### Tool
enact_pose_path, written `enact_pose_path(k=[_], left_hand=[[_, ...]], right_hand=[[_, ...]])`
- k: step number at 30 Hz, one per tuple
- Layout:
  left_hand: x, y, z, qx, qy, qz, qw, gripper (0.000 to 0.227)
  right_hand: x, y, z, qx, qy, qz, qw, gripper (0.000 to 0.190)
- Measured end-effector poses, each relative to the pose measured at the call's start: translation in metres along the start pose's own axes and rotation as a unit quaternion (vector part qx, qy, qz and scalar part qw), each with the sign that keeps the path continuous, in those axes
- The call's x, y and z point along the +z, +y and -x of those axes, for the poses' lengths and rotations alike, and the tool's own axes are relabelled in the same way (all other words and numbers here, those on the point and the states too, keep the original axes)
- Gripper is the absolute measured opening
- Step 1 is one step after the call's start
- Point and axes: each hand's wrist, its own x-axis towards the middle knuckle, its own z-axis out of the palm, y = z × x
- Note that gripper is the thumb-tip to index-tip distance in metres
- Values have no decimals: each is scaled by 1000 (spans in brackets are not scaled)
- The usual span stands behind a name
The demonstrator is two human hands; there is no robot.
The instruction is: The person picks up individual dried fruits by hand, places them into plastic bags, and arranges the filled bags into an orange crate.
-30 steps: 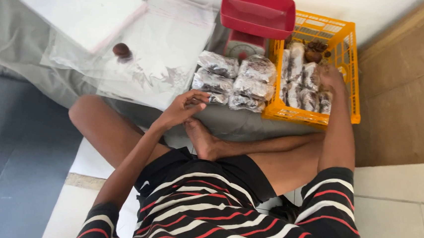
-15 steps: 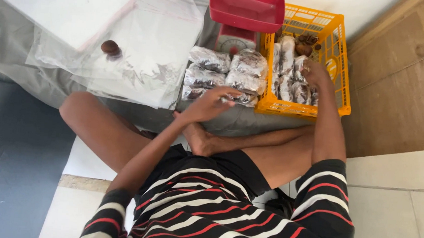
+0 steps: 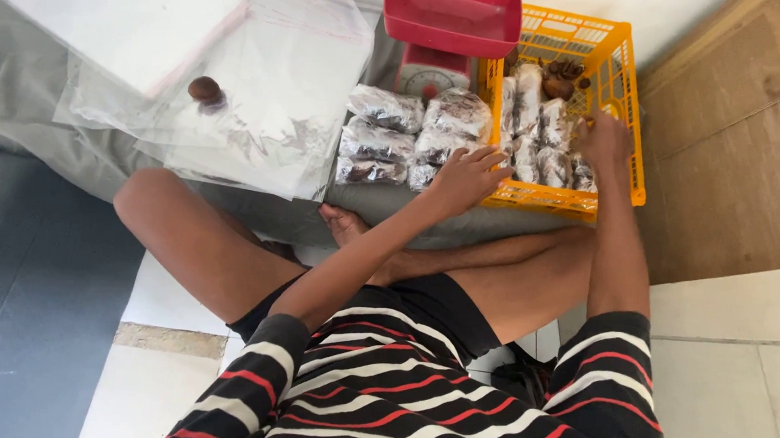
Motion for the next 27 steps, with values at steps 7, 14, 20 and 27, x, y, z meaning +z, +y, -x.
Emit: enact_pose_path(k=[7,14,20,27], left_hand=[[9,-1,0,5,66,1,998,31],[-6,2,9,9,71,59,996,35],[-8,7,13,-13,102,63,993,30],[0,8,16,-18,94,53,994,32]], right_hand=[[-17,-29,19,2,100,-8,995,20],[-15,-29,-4,3,102,-47,994,19],[-6,-9,-51,96,13,-79,992,23],[20,-2,-82,97,-14,-71,993,17]])
